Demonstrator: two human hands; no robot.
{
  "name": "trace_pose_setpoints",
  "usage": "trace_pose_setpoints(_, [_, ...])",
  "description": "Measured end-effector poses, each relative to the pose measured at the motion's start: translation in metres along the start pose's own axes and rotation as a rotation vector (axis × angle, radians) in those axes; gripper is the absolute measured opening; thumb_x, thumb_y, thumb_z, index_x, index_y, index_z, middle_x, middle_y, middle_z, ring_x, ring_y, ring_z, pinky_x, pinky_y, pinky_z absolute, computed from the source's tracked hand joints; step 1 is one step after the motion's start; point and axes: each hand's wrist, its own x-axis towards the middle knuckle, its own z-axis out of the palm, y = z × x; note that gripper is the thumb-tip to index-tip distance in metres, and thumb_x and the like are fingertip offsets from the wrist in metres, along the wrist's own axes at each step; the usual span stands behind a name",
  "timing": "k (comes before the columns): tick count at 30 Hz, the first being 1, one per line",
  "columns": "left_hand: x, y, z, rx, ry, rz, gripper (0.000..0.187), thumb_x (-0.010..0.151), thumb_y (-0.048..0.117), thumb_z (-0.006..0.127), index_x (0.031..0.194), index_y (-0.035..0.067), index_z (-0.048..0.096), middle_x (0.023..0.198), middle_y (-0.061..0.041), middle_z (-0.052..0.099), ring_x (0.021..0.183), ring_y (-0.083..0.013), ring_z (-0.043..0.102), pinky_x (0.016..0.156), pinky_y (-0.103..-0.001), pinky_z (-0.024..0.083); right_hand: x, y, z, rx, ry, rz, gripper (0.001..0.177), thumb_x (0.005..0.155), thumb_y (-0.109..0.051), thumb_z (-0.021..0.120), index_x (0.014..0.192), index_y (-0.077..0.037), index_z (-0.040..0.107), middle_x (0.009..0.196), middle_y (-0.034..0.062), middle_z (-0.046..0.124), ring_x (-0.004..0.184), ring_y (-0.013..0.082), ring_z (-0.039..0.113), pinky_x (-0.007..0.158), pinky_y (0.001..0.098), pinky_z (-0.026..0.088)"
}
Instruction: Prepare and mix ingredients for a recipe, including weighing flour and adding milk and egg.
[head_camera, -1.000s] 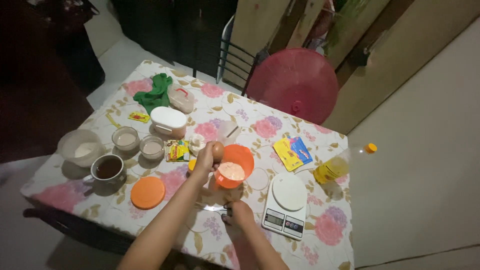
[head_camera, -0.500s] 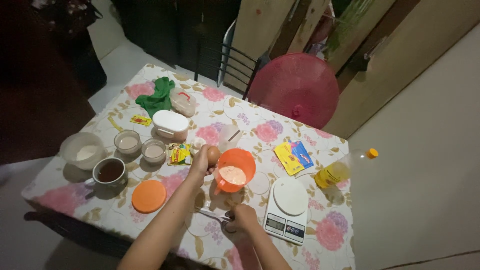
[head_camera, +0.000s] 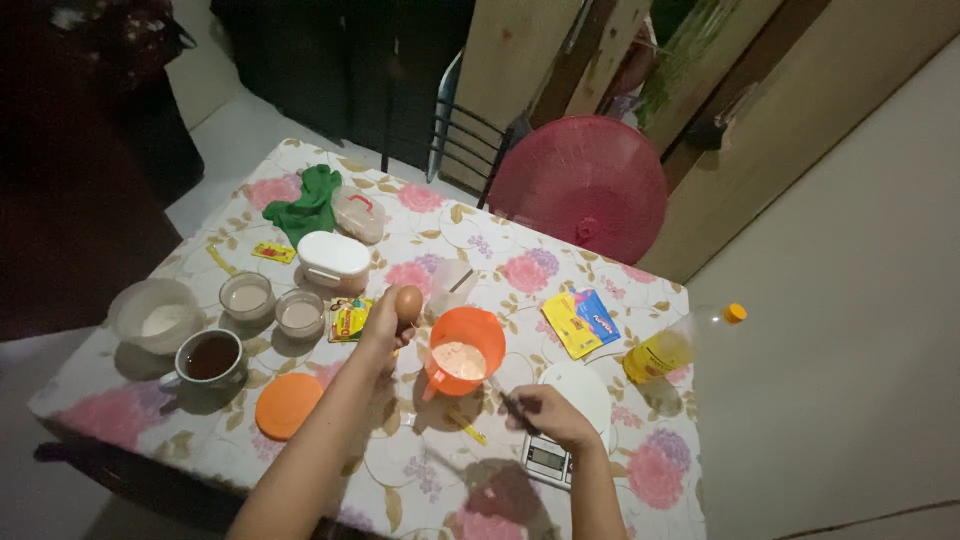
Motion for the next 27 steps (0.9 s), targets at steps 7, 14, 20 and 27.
trace_pose_setpoints(7, [0.024,-0.032,0.023,-0.005,-0.129,-0.202,0.057,0.097,0.057,0.043,0.085,0.004,0.062,0.057,-0.006,0.056,0.039,-0.0130,0.047,0.036,-0.024,0.035,0.020,-0.021,0.030,0.406,0.455,-0.100,0.025,0.097,-0.033,0.056,0.085,-0.012,0.059,0.064,-0.0024,0.052,0.055,0.0089,0.047,0.051,0.0262,0.037])
trace_pose_setpoints(14, [0.026,-0.040,0.049,0.052,-0.169,-0.164,0.041,0.095,0.050,0.050,0.090,0.011,0.060,0.061,-0.003,0.059,0.039,-0.0102,0.045,0.034,-0.024,0.026,0.036,-0.016,0.068,0.389,0.471,-0.190,0.023,0.102,-0.027,0.057,0.089,-0.009,0.060,0.065,-0.0035,0.044,0.057,0.0086,0.039,0.053,0.0266,0.030])
trace_pose_setpoints(20, [0.058,-0.067,0.047,0.046,-0.192,-0.294,0.067,0.097,0.070,0.043,0.089,0.005,0.059,0.059,-0.004,0.049,0.037,-0.0101,0.043,0.032,-0.023,0.025,0.038,-0.015,0.063,0.488,0.511,-0.200,0.030,0.103,-0.031,0.053,0.085,-0.007,0.059,0.065,-0.0031,0.047,0.056,0.0080,0.041,0.052,0.0264,0.032])
trace_pose_setpoints(27, [-0.014,-0.017,0.078,0.121,-0.174,-0.231,0.058,0.089,0.072,0.055,0.087,0.014,0.057,0.060,-0.001,0.052,0.037,-0.0085,0.044,0.033,-0.021,0.026,0.034,-0.034,0.060,0.141,0.681,-0.171,0.025,0.098,-0.024,0.060,0.091,-0.003,0.071,0.068,-0.0016,0.066,0.058,0.0049,0.053,0.055,0.0234,0.041])
